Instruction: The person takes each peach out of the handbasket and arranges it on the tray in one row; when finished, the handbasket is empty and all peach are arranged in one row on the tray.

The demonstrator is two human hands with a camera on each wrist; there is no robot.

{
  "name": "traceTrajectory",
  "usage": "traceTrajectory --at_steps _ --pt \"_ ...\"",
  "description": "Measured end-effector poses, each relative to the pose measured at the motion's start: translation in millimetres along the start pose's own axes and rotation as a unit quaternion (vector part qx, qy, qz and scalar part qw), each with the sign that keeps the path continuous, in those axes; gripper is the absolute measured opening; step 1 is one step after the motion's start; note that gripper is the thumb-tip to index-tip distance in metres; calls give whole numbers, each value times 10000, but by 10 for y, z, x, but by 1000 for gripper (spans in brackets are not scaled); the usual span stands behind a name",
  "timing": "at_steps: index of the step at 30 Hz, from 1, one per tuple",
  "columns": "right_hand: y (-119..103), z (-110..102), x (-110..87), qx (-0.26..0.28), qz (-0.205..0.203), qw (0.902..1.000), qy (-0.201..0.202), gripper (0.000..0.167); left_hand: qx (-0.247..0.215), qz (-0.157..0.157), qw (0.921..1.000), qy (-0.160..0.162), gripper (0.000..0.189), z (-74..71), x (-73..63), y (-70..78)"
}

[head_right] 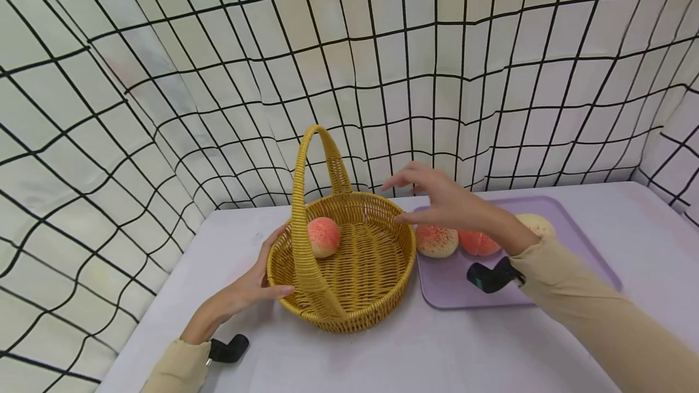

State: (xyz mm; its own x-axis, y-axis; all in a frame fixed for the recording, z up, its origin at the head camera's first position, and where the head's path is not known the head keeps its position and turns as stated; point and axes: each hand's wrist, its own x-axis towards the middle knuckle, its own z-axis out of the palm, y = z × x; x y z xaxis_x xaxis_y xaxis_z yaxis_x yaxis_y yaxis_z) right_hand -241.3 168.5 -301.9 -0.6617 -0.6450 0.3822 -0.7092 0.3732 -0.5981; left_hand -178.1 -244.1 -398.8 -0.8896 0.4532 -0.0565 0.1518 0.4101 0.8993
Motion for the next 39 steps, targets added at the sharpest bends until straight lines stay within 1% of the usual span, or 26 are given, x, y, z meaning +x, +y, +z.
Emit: traceTrajectory --at_steps 5,8,13,15,17,20,24,29,34,39 --pt "-102 327 377 698 -281 9967 -300 45 3 31 10000 -4 122 5 -10 -9" --pt "-126 530 544 863 -341 9947 -441 47 -26 24 10000 -25 122 11 -13 -15" --pt "-170 801 782 1088 -171 9913 -715 49 -79 -96 9999 -48 123 27 -2 -28" --pt "-185 874 864 1190 -50 9893 -843 50 -89 -140 9999 -40 122 31 4 -27" --pt "-190 932 938 1257 -20 9876 -941 53 -67 -125 9999 -36 121 31 10 -20" --pt "-178 1006 1029 1239 140 9866 -1053 53 15 -77 10000 -19 121 29 18 -13" --pt "-122 1095 1086 1043 200 9870 -1209 54 78 -19 10000 -17 121 25 24 -1" --pt "-35 1173 1063 690 329 9863 -1464 53 30 -1 10000 -15 121 20 24 11" --pt "26 1235 1006 782 430 9820 -1664 55 65 -25 10000 0 122 14 14 16" --pt "43 1287 1005 832 311 9814 -1703 57 57 -90 9999 23 121 9 -3 19"
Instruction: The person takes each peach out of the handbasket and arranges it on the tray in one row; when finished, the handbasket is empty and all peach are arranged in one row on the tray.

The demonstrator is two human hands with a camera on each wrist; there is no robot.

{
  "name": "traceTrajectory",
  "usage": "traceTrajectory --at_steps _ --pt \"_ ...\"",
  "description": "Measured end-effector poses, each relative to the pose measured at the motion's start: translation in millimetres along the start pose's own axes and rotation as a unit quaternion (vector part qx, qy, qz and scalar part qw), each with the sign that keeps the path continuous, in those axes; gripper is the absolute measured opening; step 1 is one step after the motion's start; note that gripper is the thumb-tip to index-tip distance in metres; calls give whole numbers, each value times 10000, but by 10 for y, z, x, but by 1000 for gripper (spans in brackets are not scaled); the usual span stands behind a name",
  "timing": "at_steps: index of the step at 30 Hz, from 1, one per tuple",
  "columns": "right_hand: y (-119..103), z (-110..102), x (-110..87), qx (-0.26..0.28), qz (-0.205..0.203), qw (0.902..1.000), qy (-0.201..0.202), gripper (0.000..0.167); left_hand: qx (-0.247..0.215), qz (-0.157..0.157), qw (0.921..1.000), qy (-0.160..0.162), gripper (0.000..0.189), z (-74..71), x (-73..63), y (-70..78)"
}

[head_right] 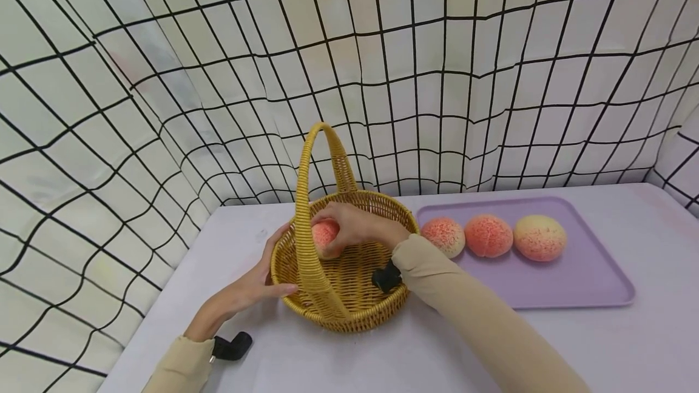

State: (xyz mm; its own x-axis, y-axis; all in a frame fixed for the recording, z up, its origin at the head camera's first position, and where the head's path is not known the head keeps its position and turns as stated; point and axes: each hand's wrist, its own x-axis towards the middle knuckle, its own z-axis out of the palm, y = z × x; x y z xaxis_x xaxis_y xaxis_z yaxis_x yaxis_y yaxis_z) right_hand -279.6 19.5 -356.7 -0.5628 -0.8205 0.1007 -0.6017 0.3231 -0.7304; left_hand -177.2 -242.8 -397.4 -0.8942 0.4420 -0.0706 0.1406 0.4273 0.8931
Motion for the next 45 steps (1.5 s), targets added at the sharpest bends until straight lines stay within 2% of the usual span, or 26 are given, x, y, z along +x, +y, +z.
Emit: traceTrajectory --at_steps 10,14,19,22,26,32,35,38,41,43,45 --pt "-33 32 31 -338 234 9991 -131 59 -6 68 10000 -16 121 -4 -7 -23" --pt "-40 15 3 -451 184 9987 -159 57 4 114 9999 -13 122 -5 4 -29" --pt "-93 -110 -130 -453 85 9987 -207 58 -33 87 10000 -14 122 11 15 -11" --pt "-180 -230 -268 -492 125 9987 -102 61 -62 53 10000 -6 121 10 14 -7" --pt "-314 -405 -553 -574 302 9977 188 64 -82 45 10000 -12 120 -1 12 -19" --pt "-494 -732 -1156 13 526 9962 700 63 -89 35 10000 -13 121 -9 3 -33" --pt "-544 -866 -1458 94 652 9935 931 62 -112 52 9999 -13 122 -19 -12 -37" --pt "-560 -965 -1776 -125 698 9906 1169 61 -86 107 9999 6 122 -21 -16 -47" --pt "-525 -1042 -2123 -564 820 9848 1425 64 -70 157 9999 12 123 -15 -6 -49" --pt "-438 -1092 -2374 -831 876 9788 1653 67 -75 156 9999 -5 123 -12 2 -46" --pt "-331 -1153 -2626 -1096 1135 9683 1937 72 -88 158 9998 -17 122 -6 9 -34"
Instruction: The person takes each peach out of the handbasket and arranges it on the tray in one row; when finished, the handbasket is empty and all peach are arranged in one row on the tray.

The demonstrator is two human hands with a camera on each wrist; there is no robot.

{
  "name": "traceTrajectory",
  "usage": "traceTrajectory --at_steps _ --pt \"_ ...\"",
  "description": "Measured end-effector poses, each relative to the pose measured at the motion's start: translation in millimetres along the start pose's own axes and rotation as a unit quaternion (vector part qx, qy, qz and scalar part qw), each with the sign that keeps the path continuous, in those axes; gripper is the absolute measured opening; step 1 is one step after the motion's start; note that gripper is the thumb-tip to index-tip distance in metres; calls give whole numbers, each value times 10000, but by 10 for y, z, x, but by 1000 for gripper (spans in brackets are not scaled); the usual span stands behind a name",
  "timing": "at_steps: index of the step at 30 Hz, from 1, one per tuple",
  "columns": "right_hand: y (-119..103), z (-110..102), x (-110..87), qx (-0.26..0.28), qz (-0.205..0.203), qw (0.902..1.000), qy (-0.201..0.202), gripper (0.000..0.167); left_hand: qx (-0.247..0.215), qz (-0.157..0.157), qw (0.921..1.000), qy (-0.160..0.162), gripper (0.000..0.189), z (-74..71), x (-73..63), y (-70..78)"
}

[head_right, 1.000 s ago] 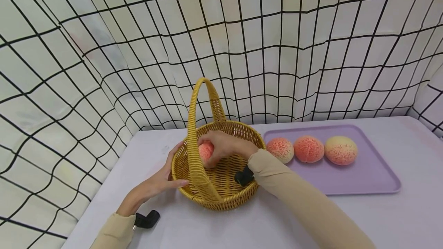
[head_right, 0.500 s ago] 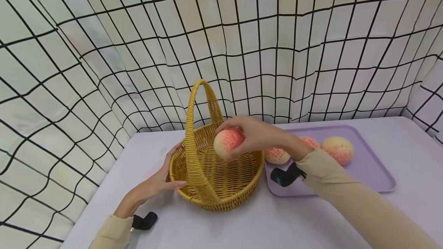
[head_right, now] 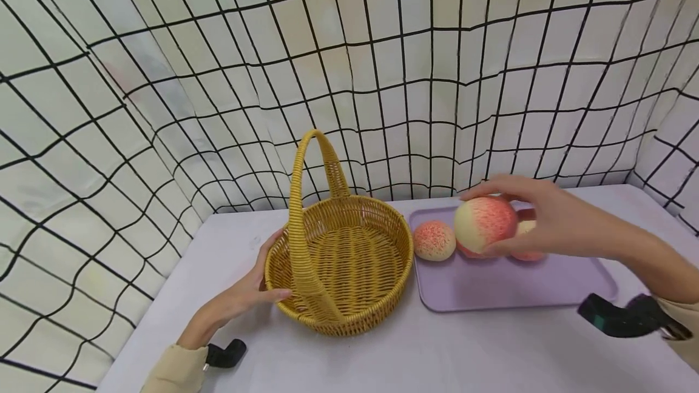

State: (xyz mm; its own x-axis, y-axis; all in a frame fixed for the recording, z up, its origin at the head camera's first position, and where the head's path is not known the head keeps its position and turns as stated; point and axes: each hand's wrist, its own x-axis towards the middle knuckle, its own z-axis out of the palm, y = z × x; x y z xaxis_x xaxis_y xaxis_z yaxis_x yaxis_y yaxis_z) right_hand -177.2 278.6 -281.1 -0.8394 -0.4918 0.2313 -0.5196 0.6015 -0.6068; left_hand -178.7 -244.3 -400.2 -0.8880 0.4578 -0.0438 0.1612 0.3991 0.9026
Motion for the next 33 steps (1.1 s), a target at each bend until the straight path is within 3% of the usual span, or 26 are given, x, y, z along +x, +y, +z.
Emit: traceTrajectory --at_steps 4,9,12,16,23,28,33 --pt "374 -181 -280 -296 451 9967 608 80 -34 -69 10000 9 121 3 -15 9" --pt "734 -307 -480 -259 1003 9865 1266 81 -55 -124 9999 48 120 -5 -35 23" --pt "962 -323 -539 -298 1345 9810 1369 78 -70 -115 9999 20 120 -6 -36 24" --pt "1248 -318 -591 -443 1666 9762 1317 76 -82 -102 9999 -12 121 1 -24 20" --pt "1604 -232 -615 -838 1539 9771 1209 70 -124 -196 9997 -21 120 12 -15 26" --pt "1725 -177 -599 -1112 1896 9720 832 74 -139 -181 9997 -42 120 11 1 34" --pt "1756 -119 -568 -1174 1971 9702 782 68 -119 -181 9998 -52 121 6 -3 36"
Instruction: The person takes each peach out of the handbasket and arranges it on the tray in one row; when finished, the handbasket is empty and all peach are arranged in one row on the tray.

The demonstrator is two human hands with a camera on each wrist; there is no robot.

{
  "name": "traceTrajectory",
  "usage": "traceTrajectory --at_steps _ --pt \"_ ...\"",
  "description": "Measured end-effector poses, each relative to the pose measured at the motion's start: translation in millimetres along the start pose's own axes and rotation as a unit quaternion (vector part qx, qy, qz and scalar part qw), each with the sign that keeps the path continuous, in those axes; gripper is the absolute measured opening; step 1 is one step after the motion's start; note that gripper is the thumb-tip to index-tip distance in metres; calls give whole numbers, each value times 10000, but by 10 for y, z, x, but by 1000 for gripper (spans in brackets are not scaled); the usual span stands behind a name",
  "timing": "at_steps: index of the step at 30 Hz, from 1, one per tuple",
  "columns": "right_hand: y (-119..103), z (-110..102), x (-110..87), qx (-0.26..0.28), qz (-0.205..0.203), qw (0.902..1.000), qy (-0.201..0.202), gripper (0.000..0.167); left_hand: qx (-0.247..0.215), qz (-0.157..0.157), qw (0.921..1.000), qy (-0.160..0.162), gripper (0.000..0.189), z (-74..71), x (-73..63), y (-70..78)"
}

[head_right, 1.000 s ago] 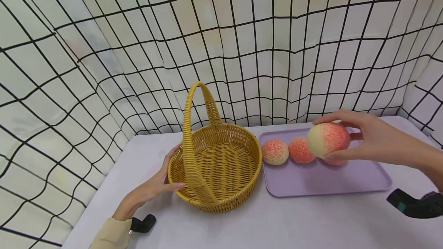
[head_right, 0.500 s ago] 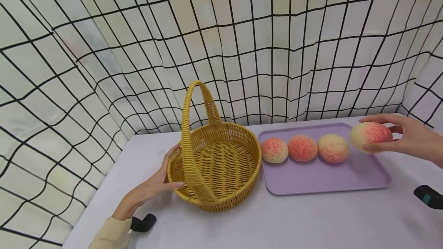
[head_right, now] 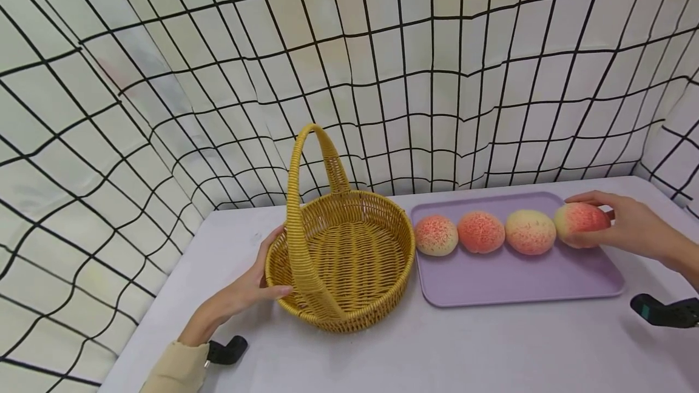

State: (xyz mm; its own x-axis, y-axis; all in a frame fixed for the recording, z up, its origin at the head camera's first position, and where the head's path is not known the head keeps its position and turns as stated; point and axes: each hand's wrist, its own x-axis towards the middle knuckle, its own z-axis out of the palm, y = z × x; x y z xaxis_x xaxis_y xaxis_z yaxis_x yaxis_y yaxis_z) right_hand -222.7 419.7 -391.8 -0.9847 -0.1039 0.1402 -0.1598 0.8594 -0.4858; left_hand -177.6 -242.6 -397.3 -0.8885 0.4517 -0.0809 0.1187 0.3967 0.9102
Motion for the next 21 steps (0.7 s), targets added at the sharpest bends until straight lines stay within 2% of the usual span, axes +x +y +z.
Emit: traceTrajectory --at_steps 5,7,8,12,14,15,21 --pt "-66 -16 5 -12 76 9998 -170 76 41 -28 10000 19 121 3 -8 3" --pt "-76 -28 1 14 100 9996 -245 72 57 -36 10000 23 121 5 -7 4" --pt "-74 -27 0 31 95 9997 -215 64 68 -37 10000 29 121 6 -6 3" --pt "-84 -32 6 -12 58 9999 -152 60 117 -18 9999 47 121 7 -4 -4" --pt "-111 -34 18 -172 69 9996 -217 67 134 -2 9999 50 121 8 -3 -8" --pt "-131 -39 27 -261 63 9993 -271 77 139 13 9999 52 121 8 -2 -9" --pt "-213 -4 54 -495 -68 9978 -438 81 167 77 9998 85 121 11 5 -14"
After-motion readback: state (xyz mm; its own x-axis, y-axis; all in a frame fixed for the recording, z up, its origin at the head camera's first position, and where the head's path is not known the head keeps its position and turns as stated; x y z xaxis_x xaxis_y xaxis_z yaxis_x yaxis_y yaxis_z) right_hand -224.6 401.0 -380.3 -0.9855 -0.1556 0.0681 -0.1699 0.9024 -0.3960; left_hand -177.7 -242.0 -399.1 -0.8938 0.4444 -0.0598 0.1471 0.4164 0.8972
